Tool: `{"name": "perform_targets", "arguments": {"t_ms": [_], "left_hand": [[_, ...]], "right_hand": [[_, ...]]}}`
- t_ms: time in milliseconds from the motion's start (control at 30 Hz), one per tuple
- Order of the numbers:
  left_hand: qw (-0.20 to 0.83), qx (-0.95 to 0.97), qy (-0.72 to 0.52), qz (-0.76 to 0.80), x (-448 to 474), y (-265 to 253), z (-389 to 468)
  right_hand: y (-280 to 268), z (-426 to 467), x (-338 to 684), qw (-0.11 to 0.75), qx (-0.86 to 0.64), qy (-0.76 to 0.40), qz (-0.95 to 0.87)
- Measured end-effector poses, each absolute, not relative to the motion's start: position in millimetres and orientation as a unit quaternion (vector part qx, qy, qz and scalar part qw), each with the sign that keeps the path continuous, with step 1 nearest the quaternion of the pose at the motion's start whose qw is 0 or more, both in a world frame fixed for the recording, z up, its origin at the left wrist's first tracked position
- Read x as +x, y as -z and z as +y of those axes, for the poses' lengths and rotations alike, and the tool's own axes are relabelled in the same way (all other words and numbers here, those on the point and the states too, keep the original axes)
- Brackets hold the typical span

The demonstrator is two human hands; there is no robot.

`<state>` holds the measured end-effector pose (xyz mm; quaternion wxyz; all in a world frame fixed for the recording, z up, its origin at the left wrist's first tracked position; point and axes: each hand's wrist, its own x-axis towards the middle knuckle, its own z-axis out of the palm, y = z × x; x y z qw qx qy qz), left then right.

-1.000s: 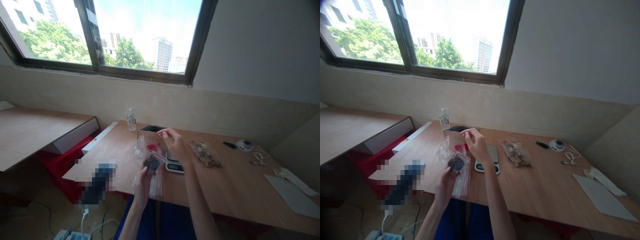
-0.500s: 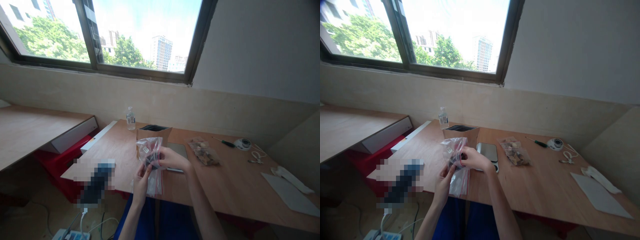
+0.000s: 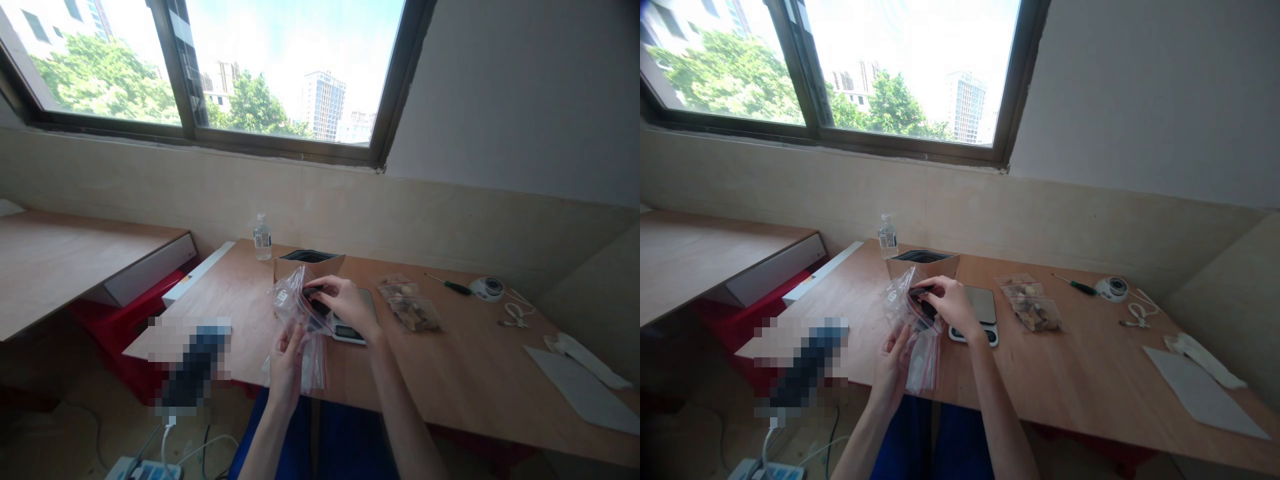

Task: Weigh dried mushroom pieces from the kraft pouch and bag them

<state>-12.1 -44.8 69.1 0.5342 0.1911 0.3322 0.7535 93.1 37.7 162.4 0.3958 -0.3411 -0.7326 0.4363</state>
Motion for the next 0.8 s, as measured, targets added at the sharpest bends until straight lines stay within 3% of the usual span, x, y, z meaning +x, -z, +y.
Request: {"name": "perform_targets", "arguments": {"t_ms": [400,633,800], "left_hand": [[0.531,0.130,-0.786,0.289,-12.4,-65.4,-40.7],[0.534,0.115,-0.789,0.281,-13.9,-66.6,-41.3],[0.533,0.106,-0.789,0.285,-16.5,-68.7,-42.6]], "right_hand": [[-166.0,32.2,84.6,0.400,-0.370,-0.412,-0.730],[-168.9,38.8,76.7,0.523,-0.344,-0.441,-0.643],[-180.9,72.6,70.2,0.641,-0.337,-0.308,-0.617]]}}
